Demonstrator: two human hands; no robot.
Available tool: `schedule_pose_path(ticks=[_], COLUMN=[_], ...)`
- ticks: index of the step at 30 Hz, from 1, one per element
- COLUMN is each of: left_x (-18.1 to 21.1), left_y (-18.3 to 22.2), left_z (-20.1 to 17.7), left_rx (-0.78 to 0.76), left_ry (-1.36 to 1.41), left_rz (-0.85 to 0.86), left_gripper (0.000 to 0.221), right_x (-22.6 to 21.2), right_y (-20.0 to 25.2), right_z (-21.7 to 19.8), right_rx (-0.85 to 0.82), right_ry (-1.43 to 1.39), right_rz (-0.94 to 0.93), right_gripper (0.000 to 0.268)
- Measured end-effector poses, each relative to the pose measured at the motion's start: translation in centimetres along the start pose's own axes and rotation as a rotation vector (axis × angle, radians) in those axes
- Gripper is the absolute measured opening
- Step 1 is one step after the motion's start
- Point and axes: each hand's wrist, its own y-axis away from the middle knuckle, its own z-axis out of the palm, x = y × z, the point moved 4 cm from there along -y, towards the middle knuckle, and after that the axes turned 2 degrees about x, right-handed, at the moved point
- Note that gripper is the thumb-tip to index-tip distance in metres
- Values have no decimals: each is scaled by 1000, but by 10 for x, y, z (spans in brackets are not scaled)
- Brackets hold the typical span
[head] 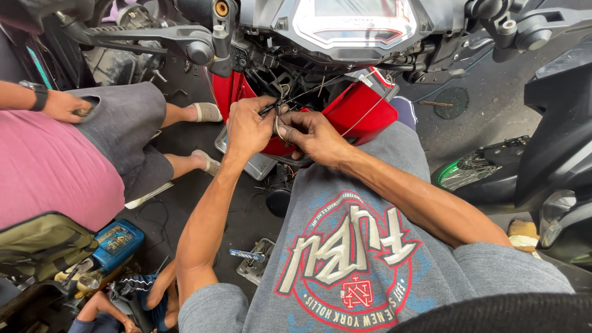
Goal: Connecting and insulating electrical wiring for a motorcycle's front panel using electrical tape.
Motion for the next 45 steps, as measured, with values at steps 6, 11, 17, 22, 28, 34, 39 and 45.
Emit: schedule_pose_path(ticks=[6, 11, 17, 22, 28, 34, 39, 45], left_x=[2, -27, -31, -20, -10, -11, -48, -48], left_y=[-5, -20, -15, -6, 2, 3, -24, -32], left_z=[-6, 12, 14, 13, 15, 18, 28, 26], left_rx=[-83, -112, -66, -31, 13, 35, 37, 47], left_ry=[-87, 44, -64, -82, -195, -216, -48, 7], left_rz=[-54, -10, -54, -56, -47, -91, -99, -75], left_gripper=[25, 30, 28, 27, 25, 25, 19, 18], right_x=[2, 9, -5, -25, -28, -32, -20, 45], right_y=[28, 46, 48, 71, 88, 100, 93, 76], right_z=[5, -22, -35, -41, -39, -35, -8, 25], right_rx=[41, 223, 282, 296, 265, 134, -164, -420], right_ry=[-147, -111, 219, 543, 627, 734, 1118, 1338], right_rz=[79, 190, 118, -87, -146, 0, -89, -353], right_gripper=[28, 34, 25, 19, 16, 17, 20, 14])
